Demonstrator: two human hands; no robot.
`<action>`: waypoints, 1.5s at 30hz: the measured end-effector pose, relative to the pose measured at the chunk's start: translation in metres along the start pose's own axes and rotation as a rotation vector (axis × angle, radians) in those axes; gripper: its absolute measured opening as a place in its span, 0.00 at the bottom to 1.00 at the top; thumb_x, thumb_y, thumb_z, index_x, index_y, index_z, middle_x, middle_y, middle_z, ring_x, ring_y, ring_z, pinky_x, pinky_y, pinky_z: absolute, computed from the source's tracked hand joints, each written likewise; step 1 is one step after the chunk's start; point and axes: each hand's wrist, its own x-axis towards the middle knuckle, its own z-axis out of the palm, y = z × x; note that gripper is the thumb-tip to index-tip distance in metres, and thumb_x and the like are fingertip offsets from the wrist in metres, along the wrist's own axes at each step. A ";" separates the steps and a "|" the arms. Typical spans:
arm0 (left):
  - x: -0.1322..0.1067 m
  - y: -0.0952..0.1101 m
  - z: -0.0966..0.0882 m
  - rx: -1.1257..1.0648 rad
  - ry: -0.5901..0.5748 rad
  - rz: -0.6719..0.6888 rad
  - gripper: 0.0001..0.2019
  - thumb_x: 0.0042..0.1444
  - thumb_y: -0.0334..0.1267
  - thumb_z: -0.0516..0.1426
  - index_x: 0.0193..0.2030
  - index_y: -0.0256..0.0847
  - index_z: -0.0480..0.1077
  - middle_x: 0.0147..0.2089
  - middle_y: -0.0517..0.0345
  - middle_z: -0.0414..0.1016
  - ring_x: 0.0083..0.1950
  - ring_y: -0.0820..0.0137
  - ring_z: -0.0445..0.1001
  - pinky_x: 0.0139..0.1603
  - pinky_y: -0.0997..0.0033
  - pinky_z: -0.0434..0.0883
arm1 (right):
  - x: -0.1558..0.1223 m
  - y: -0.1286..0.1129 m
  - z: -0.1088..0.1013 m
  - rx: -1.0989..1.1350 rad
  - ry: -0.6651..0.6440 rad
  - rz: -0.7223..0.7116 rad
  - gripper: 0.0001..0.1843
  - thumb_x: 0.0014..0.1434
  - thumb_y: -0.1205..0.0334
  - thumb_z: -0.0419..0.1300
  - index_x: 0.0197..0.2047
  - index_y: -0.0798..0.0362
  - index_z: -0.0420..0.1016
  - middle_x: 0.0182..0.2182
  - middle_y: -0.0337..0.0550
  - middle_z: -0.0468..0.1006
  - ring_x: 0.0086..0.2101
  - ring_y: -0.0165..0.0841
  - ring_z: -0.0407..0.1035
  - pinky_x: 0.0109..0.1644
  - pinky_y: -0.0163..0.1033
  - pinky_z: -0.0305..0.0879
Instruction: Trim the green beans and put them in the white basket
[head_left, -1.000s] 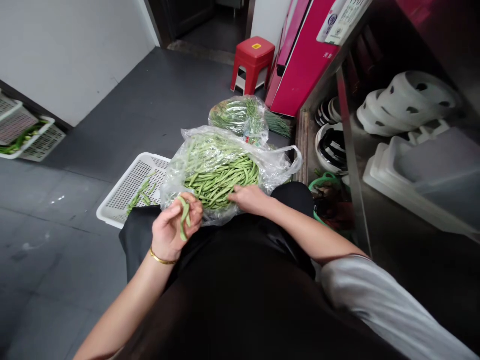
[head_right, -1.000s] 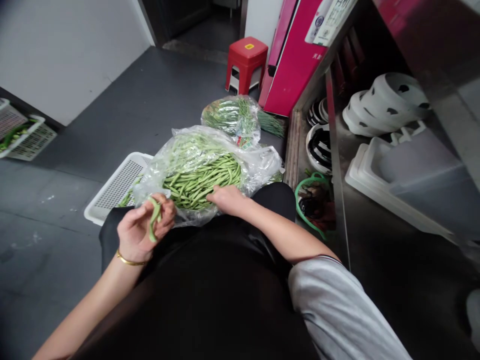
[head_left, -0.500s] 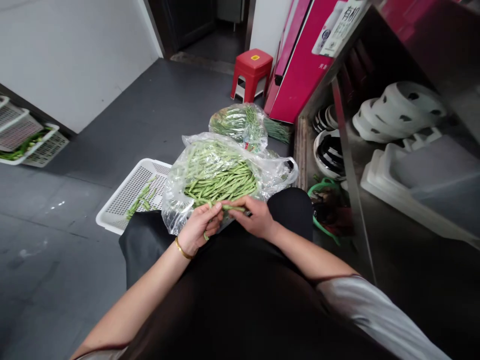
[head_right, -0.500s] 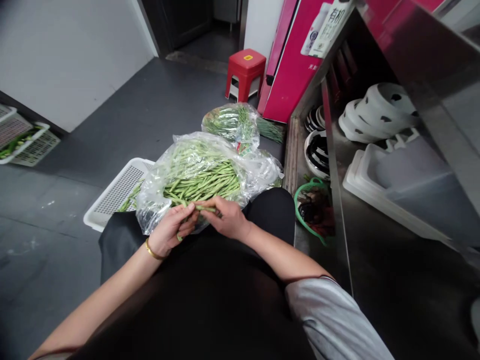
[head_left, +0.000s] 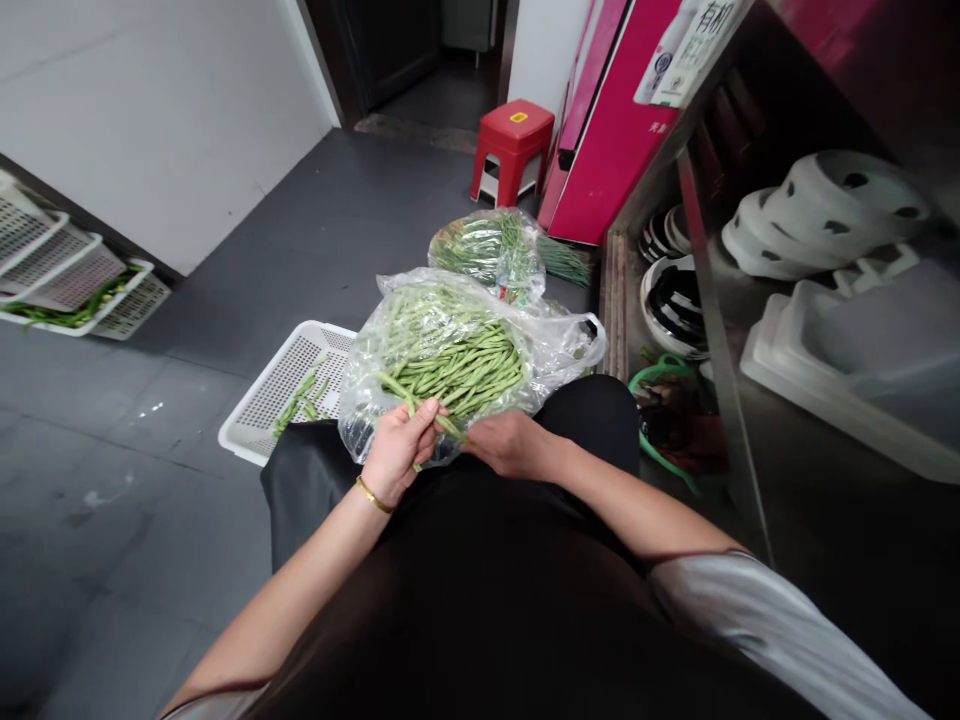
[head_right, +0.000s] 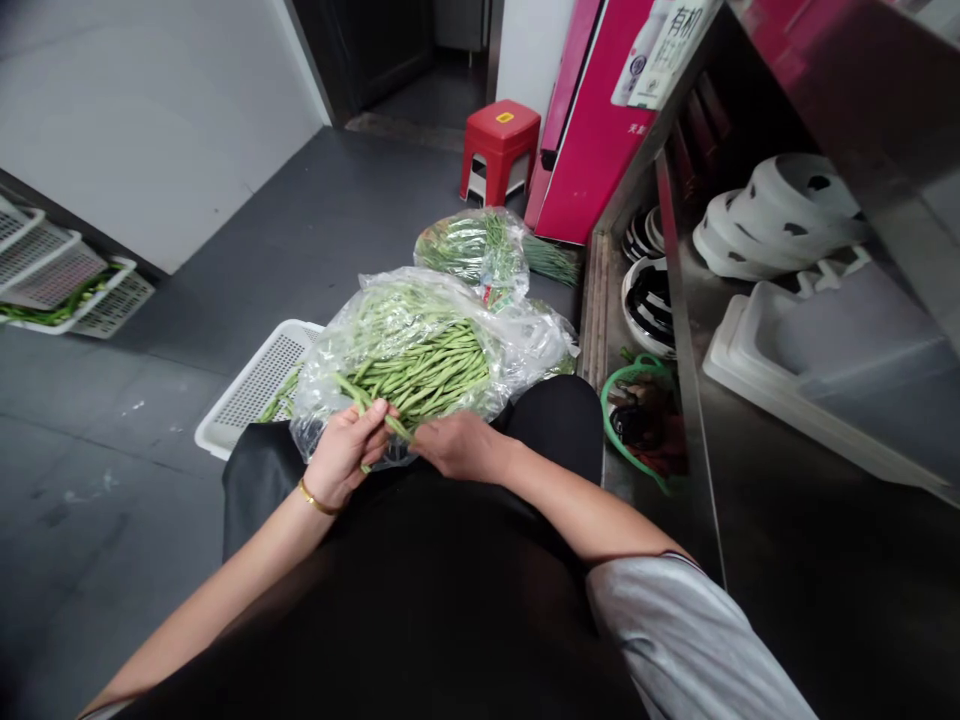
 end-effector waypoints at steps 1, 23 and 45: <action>0.000 -0.002 0.000 0.037 -0.019 -0.018 0.18 0.46 0.50 0.62 0.27 0.33 0.69 0.15 0.67 0.58 0.12 0.85 0.46 0.11 0.84 0.45 | 0.002 -0.004 0.000 0.078 -0.107 -0.038 0.19 0.65 0.57 0.47 0.28 0.56 0.70 0.22 0.40 0.71 0.22 0.27 0.62 0.27 0.33 0.53; -0.005 -0.002 -0.015 0.082 -0.318 -0.022 0.15 0.51 0.45 0.58 0.22 0.34 0.69 0.14 0.62 0.59 0.13 0.79 0.54 0.14 0.78 0.49 | 0.020 0.012 -0.015 1.357 0.311 0.476 0.16 0.54 0.50 0.59 0.34 0.56 0.68 0.20 0.35 0.70 0.16 0.25 0.62 0.18 0.31 0.59; -0.012 -0.017 -0.025 -0.069 -0.477 -0.213 0.22 0.46 0.56 0.60 0.25 0.37 0.64 0.15 0.68 0.51 0.14 0.82 0.45 0.12 0.82 0.44 | 0.011 -0.017 -0.007 0.785 0.080 0.283 0.17 0.60 0.48 0.52 0.34 0.55 0.65 0.21 0.35 0.68 0.21 0.25 0.62 0.25 0.30 0.56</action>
